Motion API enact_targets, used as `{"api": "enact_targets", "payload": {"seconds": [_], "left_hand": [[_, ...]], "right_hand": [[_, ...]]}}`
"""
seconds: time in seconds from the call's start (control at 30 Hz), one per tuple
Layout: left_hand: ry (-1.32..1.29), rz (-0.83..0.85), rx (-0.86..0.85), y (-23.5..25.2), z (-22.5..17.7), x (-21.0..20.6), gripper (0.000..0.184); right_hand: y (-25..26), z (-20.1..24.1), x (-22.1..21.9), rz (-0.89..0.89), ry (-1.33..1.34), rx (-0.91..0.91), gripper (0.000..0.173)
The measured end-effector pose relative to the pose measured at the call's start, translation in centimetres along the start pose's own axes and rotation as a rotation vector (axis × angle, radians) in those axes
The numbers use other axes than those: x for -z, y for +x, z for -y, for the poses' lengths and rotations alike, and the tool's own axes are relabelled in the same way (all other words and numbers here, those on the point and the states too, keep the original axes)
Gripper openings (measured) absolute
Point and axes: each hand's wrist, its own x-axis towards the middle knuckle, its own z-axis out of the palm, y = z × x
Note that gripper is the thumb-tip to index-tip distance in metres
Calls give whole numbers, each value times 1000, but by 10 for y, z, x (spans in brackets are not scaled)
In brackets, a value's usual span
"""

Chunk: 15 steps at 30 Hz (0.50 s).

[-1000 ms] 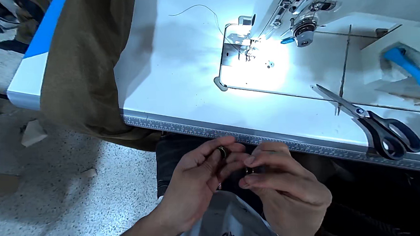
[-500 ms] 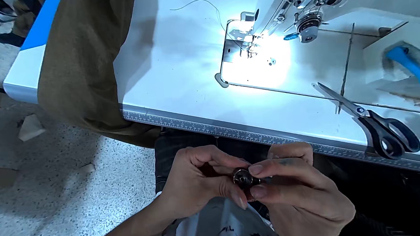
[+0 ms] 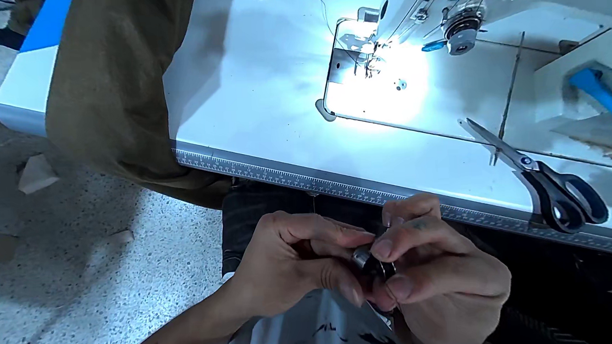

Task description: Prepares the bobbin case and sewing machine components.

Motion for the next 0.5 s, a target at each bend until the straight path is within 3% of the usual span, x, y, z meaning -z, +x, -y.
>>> {"api": "enact_targets", "payload": {"seconds": [0.23,0.5], "left_hand": [[181,-108,-73,1,-3,-3,22],[260,-115,-176,0,1,-7,17]], "right_hand": [[-1,1,-4,-72,-161,-5,13],[-1,-3,-5,-100,-107,0,12]]}}
